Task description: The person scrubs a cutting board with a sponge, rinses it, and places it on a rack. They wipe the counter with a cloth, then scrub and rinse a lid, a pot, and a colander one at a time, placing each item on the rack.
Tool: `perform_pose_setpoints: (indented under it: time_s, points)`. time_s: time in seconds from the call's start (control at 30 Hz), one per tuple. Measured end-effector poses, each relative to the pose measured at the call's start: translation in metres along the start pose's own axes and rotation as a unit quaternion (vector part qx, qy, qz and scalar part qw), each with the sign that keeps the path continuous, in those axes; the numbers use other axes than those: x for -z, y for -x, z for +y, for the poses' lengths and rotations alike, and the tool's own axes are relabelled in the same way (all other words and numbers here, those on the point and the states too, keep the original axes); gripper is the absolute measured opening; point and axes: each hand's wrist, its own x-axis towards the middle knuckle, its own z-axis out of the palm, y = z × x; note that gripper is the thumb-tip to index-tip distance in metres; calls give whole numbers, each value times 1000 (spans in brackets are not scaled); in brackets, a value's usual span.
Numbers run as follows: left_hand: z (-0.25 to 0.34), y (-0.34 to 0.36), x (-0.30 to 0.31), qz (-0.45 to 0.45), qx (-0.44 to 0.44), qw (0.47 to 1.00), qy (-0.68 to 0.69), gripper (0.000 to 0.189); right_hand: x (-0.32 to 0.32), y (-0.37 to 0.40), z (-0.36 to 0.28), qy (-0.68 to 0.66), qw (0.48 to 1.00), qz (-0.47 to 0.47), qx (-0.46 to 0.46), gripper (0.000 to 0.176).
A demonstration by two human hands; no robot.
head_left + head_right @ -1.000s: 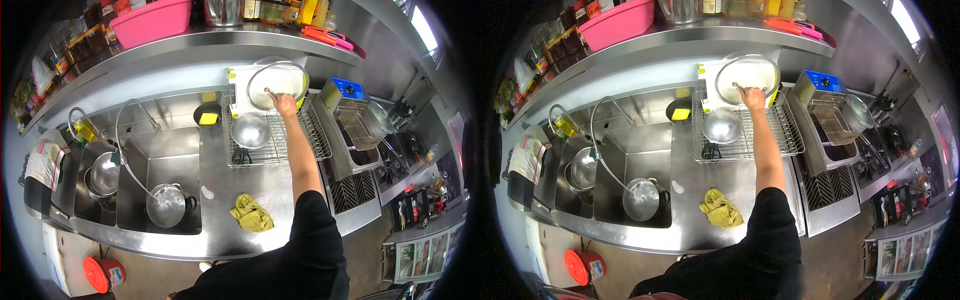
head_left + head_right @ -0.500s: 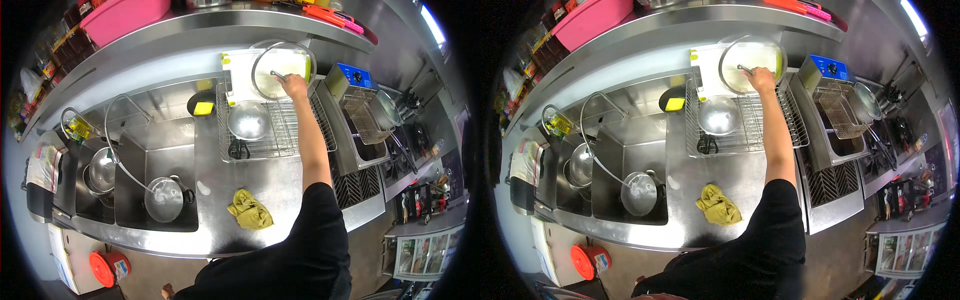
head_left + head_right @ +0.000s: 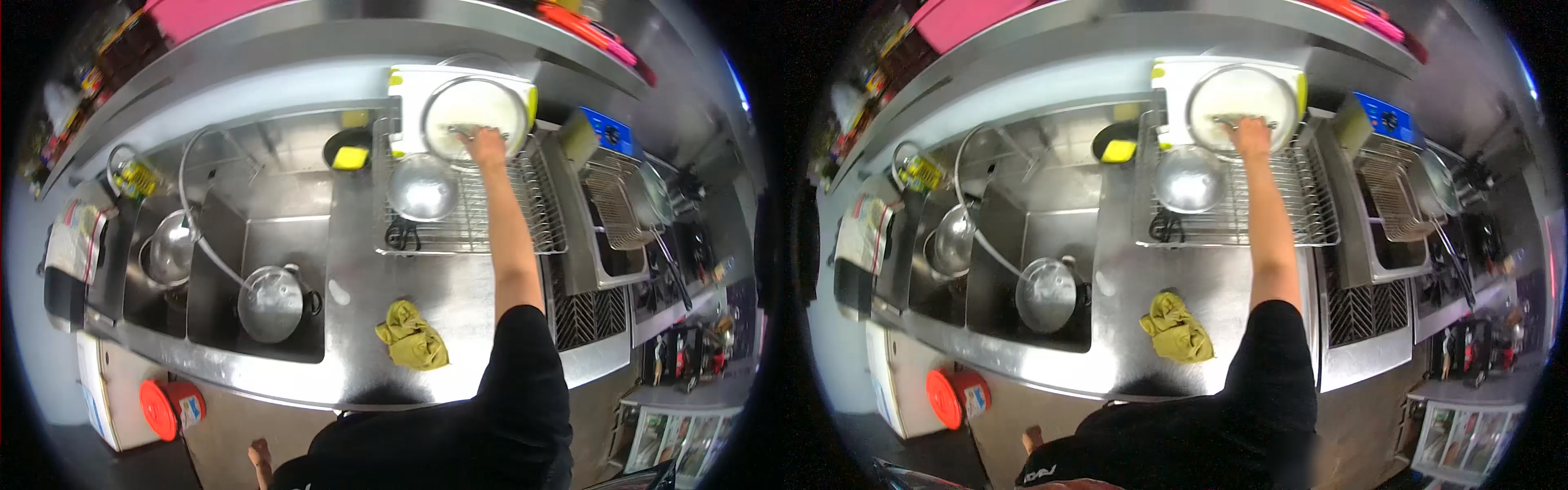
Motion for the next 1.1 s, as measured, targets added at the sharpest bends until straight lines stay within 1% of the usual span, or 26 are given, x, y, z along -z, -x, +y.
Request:
perform_pose_setpoints:
  time_s: [0.07, 0.1, 0.13, 0.17, 0.2, 0.23, 0.27, 0.3, 0.33, 0.37, 0.43, 0.47, 0.5, 0.57, 0.63, 0.67, 0.73, 0.77, 0.83, 0.87, 0.93, 0.97, 1.0, 1.03, 1.07, 1.1]
  points:
    - [6, -4, 13, 34, -58, 998, 17, 20, -6, 3, 0, 7, 1000, 2, -22, 59]
    - [30, 6, 44, 67, -22, 993, 96, 20, -20, 1, 7, 27, 999, 18, -6, 55]
    - [62, 11, 78, 105, 15, 979, 172, 21, -36, 6, 19, 79, 993, 63, 60, 49]
    - [71, 5, 95, 141, 21, 967, 210, 20, -23, 16, 16, 52, 992, 78, 83, 51]
    - [89, 2, 121, 192, -26, 953, 233, 19, -13, 18, 11, 100, 984, 108, 102, 46]
    - [113, 0, 151, 218, -16, 944, 249, 18, 10, 32, 0, 54, 989, 106, 85, 41]
    - [139, 0, 182, 261, -46, 928, 263, 16, 21, 46, -7, 13, 989, 135, 63, 37]
    - [155, -9, 201, 282, -88, 902, 315, 13, 19, 52, -5, 28, 980, 182, 76, 33]
    - [161, -25, 210, 305, -132, 889, 315, 11, 33, 70, -18, 11, 972, 226, 58, 33]
    - [183, -32, 233, 287, -122, 888, 337, 14, 40, 88, -25, -6, 971, 234, 51, 32]
    - [209, -68, 247, 271, -179, 880, 346, 13, 47, 120, -35, -29, 970, 239, 44, 31]
    - [224, -89, 251, 231, -199, 888, 344, 14, 47, 139, -40, -35, 970, 234, 46, 29]
    - [237, -112, 255, 190, -219, 894, 341, 15, 56, 166, -57, -105, 971, 210, 39, 26]
    - [250, -173, 238, 153, -257, 909, 289, 22, 68, 224, -96, -211, 962, 167, 40, 19]
    - [260, -232, 219, 94, -236, 940, 228, 34, 75, 282, -142, -270, 956, 111, 33, 13]
    - [262, -266, 202, 89, -245, 938, 229, 34, 83, 310, -172, -291, 953, 76, 15, 10]
    - [264, -329, 170, 0, -184, 975, 123, 47, 96, 359, -235, -331, 943, 32, 22, 9]
    - [266, -347, 167, -4, -202, 972, 118, 47, 88, 381, -251, -300, 950, 41, 73, 9]
    - [274, -378, 157, -177, -136, 974, 47, 54, 83, 416, -297, -353, 936, -17, 6, 10]
    - [268, -425, 93, -162, -198, 966, 43, 52, 84, 427, -320, -369, 928, -49, -22, 11]
    - [257, -507, -20, -123, -317, 940, 32, 48, 70, 446, -353, -369, 925, -60, -63, 14]
    - [258, -489, 11, -215, -239, 943, 91, 44, 66, 453, -366, -369, 922, -70, -95, 16]
    - [259, -466, 49, -293, -142, 934, 148, 39, 58, 459, -372, -366, 922, -71, -104, 16]
    - [262, -435, 98, -348, -41, 917, 188, 35, 48, 465, -376, -306, 948, -46, -69, 16]
    - [255, -427, 106, -352, -46, 917, 179, 35, 43, 470, -380, -244, 969, -23, -34, 16]
    - [254, -422, 112, -384, -57, 886, 252, 33, 42, 469, -383, -239, 970, -21, -44, 16]
